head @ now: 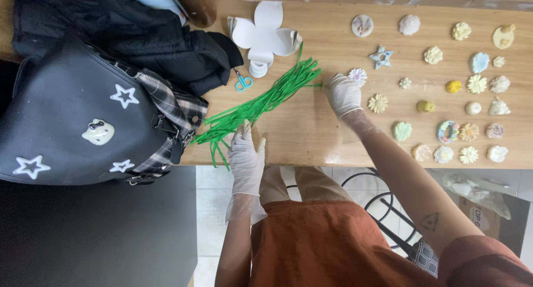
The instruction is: The person places a wrapped decorative item onto a glass shelf. They then return to a workbench, pick up a small paper packet, and place it inside a white paper flower-shaped container. Finally, they tie a green ribbon around the top of the container to secure it.
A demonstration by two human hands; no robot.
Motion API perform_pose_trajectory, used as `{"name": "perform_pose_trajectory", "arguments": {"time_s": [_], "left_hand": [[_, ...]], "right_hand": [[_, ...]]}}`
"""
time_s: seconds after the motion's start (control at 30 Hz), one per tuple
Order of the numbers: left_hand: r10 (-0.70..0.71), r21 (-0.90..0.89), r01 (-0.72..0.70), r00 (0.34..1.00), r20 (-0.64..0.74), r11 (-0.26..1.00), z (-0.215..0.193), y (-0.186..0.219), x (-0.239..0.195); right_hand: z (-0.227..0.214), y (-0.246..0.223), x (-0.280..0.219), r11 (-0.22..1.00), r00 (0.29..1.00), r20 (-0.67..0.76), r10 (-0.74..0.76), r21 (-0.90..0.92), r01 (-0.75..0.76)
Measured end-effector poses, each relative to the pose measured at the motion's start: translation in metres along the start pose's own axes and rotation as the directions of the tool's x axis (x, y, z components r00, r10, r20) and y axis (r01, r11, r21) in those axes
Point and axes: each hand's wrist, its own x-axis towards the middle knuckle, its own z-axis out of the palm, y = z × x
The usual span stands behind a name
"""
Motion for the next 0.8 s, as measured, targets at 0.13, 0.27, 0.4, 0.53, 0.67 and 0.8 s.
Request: {"name": "perform_pose_trajectory", "arguments": {"time_s": [0.13,0.27,0.4,0.53,0.67,0.8], "left_hand": [[-0.017,0.029,0.017,1.000,0.010,0.999,0.009,-0.013,-0.019],[0.013,0.003,-0.013,0.999,-0.032,1.000,0.008,-0.019,-0.027],[0.033,-0.036,-0.037,0.995,-0.094,0.999,0.007,-0.014,-0.014],[0.012,-0.011,-0.013,0.997,-0.077,1.000,0.006,-0.001,0.008],[0.004,-0.074,-0.010,0.996,-0.084,0.997,0.007,0.012,0.024],[0.053,-0.085,-0.057,0.997,-0.048,0.995,0.011,0.013,0.041]], "right_hand": [[-0.032,0.004,-0.022,0.976,0.990,-0.130,-0.044,0.206,0.070],[-0.077,-0.004,-0.044,0.939,0.979,-0.188,-0.085,0.312,0.141],[-0.107,-0.010,-0.051,0.891,0.992,-0.123,-0.025,0.448,0.079],[-0.100,-0.006,-0.025,0.975,0.989,-0.112,-0.094,0.192,0.115],[-0.053,-0.007,0.003,0.986,0.987,0.021,-0.160,-0.045,0.160],[-0.013,0.001,-0.001,0.894,0.989,-0.118,-0.092,0.427,0.134]]}}
